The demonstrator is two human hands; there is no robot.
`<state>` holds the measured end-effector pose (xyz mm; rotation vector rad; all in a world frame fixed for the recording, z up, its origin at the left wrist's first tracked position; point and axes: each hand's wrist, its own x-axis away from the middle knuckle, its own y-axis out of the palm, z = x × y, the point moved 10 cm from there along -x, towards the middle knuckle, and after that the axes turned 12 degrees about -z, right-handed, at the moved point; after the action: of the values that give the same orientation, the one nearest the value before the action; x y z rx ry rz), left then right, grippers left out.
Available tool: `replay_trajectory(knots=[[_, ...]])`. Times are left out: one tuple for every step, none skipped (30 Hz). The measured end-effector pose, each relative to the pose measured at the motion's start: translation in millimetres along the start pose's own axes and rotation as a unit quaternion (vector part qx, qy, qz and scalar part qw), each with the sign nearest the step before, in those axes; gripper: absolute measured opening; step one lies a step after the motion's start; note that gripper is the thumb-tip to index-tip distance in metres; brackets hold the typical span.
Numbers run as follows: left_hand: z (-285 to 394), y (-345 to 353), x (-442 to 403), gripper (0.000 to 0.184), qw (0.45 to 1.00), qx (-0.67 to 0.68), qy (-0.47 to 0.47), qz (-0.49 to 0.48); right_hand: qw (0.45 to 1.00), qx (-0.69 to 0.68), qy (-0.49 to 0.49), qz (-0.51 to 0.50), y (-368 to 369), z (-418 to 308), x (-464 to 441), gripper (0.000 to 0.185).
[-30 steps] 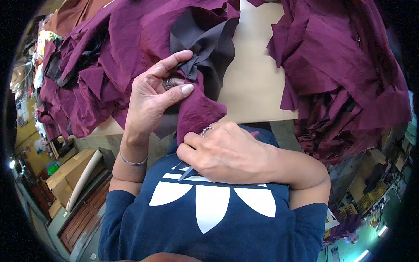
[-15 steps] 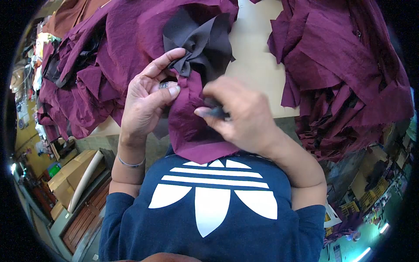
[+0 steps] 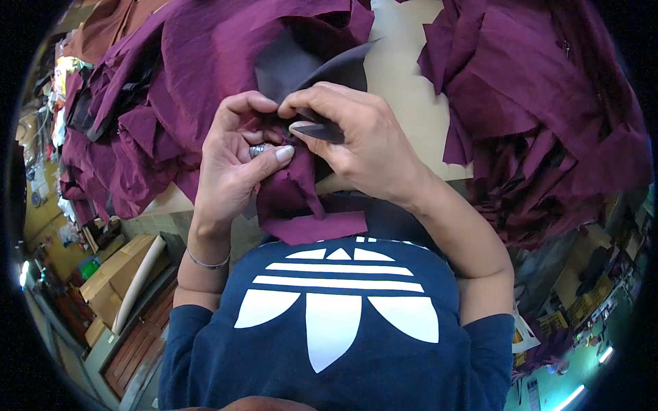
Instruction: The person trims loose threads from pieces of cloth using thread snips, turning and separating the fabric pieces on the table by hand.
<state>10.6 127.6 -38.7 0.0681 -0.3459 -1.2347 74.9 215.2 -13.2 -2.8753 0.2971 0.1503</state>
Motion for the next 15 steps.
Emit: replay_trajectory(knots=[[1, -2, 1, 0.047, 1.000, 0.000, 0.019, 0.005, 1.000, -0.001, -0.001, 0.004, 1, 0, -2, 0.021], [-1, -2, 3, 0.051, 1.000, 0.017, -0.005, 0.008, 1.000, -0.001, -0.003, 0.007, 1, 1, -3, 0.020], [0, -2, 4, 0.048, 1.000, 0.009, 0.009, 0.010, 1.000, -0.013, 0.010, 0.011, 1, 6, -5, 0.019], [0, -3, 4, 0.045, 1.000, 0.000, 0.024, 0.012, 0.999, -0.026, 0.022, 0.015, 1, 11, -5, 0.018], [2, -3, 4, 0.043, 0.999, -0.009, 0.039, 0.013, 0.999, -0.038, 0.034, 0.019, 1, 15, -6, 0.016], [-1, -1, 4, 0.039, 1.000, -0.020, 0.011, -0.006, 0.997, -0.052, 0.051, 0.013, 2, 20, -7, 0.017], [-4, 0, 3, 0.036, 0.999, -0.030, -0.016, -0.026, 0.995, -0.066, 0.069, 0.007, 2, 24, -8, 0.017], [-6, 2, 2, 0.032, 0.997, -0.040, -0.044, -0.047, 0.993, -0.080, 0.087, 0.001, 2, 28, -8, 0.017], [-6, 2, 1, 0.031, 0.998, -0.014, -0.044, -0.035, 0.993, -0.089, 0.077, 0.002, 1, 27, -7, 0.018], [-5, 2, 0, 0.030, 0.999, 0.011, -0.045, -0.021, 0.993, -0.098, 0.066, 0.003, 0, 24, -6, 0.018], [-5, 1, -1, 0.029, 0.998, 0.036, -0.045, -0.008, 0.993, -0.107, 0.055, 0.003, -1, 22, -5, 0.019], [-5, 2, -1, 0.030, 0.998, 0.041, -0.047, -0.012, 0.995, -0.085, 0.047, -0.004, 0, 20, -5, 0.019], [-5, 3, -1, 0.031, 0.998, 0.046, -0.049, -0.015, 0.997, -0.064, 0.040, -0.011, 0, 17, -5, 0.019], [-5, 4, -1, 0.032, 0.997, 0.051, -0.051, -0.020, 0.998, -0.042, 0.032, -0.017, 1, 15, -4, 0.020], [-5, 4, -1, 0.032, 0.997, 0.045, -0.050, -0.024, 0.999, -0.037, 0.034, -0.006, -1, 17, -4, 0.019]])
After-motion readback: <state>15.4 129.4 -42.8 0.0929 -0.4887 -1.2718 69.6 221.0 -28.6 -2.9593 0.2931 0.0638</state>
